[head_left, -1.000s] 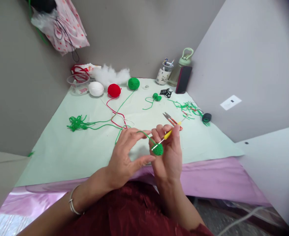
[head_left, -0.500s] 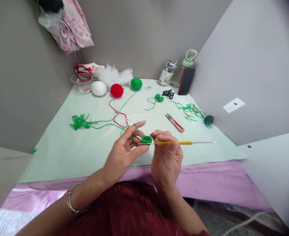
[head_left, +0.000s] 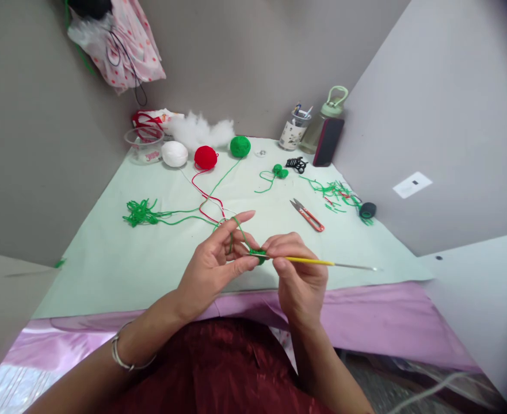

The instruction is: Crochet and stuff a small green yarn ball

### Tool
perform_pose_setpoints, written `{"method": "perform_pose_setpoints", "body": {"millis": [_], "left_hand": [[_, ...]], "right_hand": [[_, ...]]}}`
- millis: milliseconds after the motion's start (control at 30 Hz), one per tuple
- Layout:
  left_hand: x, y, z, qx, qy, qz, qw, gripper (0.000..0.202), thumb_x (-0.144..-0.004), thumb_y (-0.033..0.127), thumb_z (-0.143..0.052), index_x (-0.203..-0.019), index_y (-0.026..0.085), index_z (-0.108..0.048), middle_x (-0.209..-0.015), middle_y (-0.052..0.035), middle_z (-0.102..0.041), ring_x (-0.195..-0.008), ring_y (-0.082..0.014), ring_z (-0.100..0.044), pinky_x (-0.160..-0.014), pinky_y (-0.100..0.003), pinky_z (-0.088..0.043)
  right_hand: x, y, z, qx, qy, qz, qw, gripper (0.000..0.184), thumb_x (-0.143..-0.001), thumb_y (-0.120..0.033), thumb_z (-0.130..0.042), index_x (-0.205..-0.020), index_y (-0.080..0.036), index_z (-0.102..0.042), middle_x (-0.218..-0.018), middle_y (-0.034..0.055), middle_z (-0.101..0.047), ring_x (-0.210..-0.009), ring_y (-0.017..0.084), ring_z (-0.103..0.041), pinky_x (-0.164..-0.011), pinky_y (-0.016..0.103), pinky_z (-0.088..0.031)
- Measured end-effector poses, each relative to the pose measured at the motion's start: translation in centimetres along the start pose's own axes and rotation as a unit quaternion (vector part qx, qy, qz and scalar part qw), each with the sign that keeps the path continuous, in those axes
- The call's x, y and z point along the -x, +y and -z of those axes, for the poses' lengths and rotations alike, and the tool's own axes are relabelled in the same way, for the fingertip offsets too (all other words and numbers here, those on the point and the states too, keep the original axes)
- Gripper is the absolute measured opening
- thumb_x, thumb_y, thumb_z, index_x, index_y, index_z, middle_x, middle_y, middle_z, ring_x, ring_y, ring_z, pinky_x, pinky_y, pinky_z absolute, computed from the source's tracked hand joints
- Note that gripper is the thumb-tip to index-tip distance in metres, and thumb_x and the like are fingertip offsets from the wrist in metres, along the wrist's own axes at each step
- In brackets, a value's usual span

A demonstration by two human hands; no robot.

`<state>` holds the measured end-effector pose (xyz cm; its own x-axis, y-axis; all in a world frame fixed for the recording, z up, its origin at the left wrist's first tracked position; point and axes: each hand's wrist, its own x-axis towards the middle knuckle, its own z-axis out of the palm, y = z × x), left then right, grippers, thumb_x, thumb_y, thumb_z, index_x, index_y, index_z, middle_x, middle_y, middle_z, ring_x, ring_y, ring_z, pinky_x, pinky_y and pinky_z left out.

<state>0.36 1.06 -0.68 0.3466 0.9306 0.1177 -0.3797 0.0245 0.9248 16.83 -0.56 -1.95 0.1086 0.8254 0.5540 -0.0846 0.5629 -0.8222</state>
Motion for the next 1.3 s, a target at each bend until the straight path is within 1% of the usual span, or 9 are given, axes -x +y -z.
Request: {"method": "perform_pose_setpoints", "body": {"millis": [133,300,400,533,667,767,900,1133,1300], "left_hand": [[-0.1,0.2,0.1,-0.015,0.015,0.031,0.999,0.071,-0.085,0.024,-0.084,-0.149,0.026,-0.054,-0.093,0.0009,-0.063,-0.077,-0.0094,-0.058,-0.072,-0.022,-0.05],[-0.1,0.4,-0.2,-0.026,0.001,0.068,0.997,0.076,-0.084,0.027,-0.084,-0.152,0.023,-0.05,-0.091,0.0006,-0.061,-0.078,-0.0115,-0.056,-0.072,-0.025,-0.048],[-0.1,0.4,-0.1,-0.025,-0.015,0.073,0.997,0.072,-0.085,0.028,-0.083,-0.15,0.024,-0.053,-0.089,0.002,-0.059,-0.082,-0.0114,-0.057,-0.082,-0.027,-0.049],[0.0,0.0,0.4,0.006,-0.022,0.056,0.998,0.06,-0.091,0.026,-0.078,-0.147,0.028,-0.058,-0.098,0.0004,-0.063,-0.098,-0.0137,-0.063,-0.097,-0.03,-0.048],[0.1,-0.1,0.4,0.035,-0.023,0.054,0.998,0.058,-0.09,0.024,-0.079,-0.144,0.029,-0.059,-0.098,0.0007,-0.062,-0.09,-0.013,-0.065,-0.085,-0.028,-0.053],[0.2,0.2,0.2,0.031,-0.006,0.058,0.998,0.056,-0.089,0.025,-0.079,-0.142,0.027,-0.06,-0.098,0.0011,-0.058,-0.078,-0.0104,-0.062,-0.073,-0.026,-0.054],[0.3,0.6,0.1,-0.002,0.013,0.04,0.999,0.058,-0.088,0.024,-0.079,-0.142,0.026,-0.059,-0.099,0.0007,-0.057,-0.081,-0.0102,-0.059,-0.074,-0.023,-0.053],[0.5,0.7,-0.1,-0.14,0.039,-0.001,0.989,0.055,-0.09,0.021,-0.074,-0.142,0.024,-0.059,-0.097,0.0004,-0.057,-0.085,-0.0115,-0.061,-0.086,-0.027,-0.053],[0.6,0.8,-0.3,-0.209,0.06,-0.046,0.975,0.052,-0.089,0.019,-0.072,-0.14,0.022,-0.061,-0.096,-0.0012,-0.062,-0.091,-0.0138,-0.063,-0.089,-0.027,-0.054]], "right_hand": [[0.1,-0.5,1.2,0.088,-0.083,-0.004,0.993,0.03,-0.091,-0.013,-0.075,-0.112,-0.033,-0.08,-0.095,0.0026,-0.073,-0.092,0.018,-0.068,-0.081,0.033,-0.055],[0.2,-0.6,1.4,0.134,-0.067,0.038,0.988,0.035,-0.093,-0.01,-0.071,-0.115,-0.036,-0.08,-0.104,0.004,-0.075,-0.095,0.018,-0.07,-0.082,0.034,-0.056],[0.1,-0.3,1.0,0.094,-0.062,0.031,0.993,0.029,-0.095,-0.013,-0.069,-0.111,-0.034,-0.082,-0.104,0.004,-0.08,-0.099,0.021,-0.071,-0.086,0.038,-0.057],[-0.2,0.3,0.5,-0.017,-0.001,-0.043,0.999,0.015,-0.097,-0.024,-0.068,-0.099,-0.03,-0.082,-0.094,0.0029,-0.08,-0.084,0.018,-0.07,-0.074,0.033,-0.056],[-0.5,0.4,0.2,-0.078,0.044,-0.11,0.99,0.015,-0.095,-0.036,-0.071,-0.09,-0.024,-0.078,-0.087,0.0033,-0.077,-0.067,0.014,-0.064,-0.063,0.03,-0.052],[-0.5,0.2,0.1,-0.092,0.045,-0.119,0.988,0.019,-0.097,-0.038,-0.068,-0.09,-0.022,-0.076,-0.086,0.0031,-0.075,-0.065,0.013,-0.063,-0.062,0.029,-0.052],[-0.4,0.0,0.0,-0.095,0.028,-0.117,0.988,0.02,-0.102,-0.035,-0.06,-0.093,-0.023,-0.073,-0.089,0.0025,-0.075,-0.065,0.012,-0.064,-0.064,0.029,-0.052],[-0.3,-0.9,0.3,0.045,-0.023,-0.008,0.999,0.023,-0.105,-0.023,-0.052,-0.099,-0.026,-0.074,-0.094,0.003,-0.074,-0.075,0.016,-0.069,-0.07,0.033,-0.056],[0.0,-1.3,0.7,0.214,-0.094,0.113,0.966,0.023,-0.101,-0.015,-0.055,-0.11,-0.027,-0.072,-0.1,0.0056,-0.077,-0.096,0.02,-0.072,-0.082,0.037,-0.06]]}}
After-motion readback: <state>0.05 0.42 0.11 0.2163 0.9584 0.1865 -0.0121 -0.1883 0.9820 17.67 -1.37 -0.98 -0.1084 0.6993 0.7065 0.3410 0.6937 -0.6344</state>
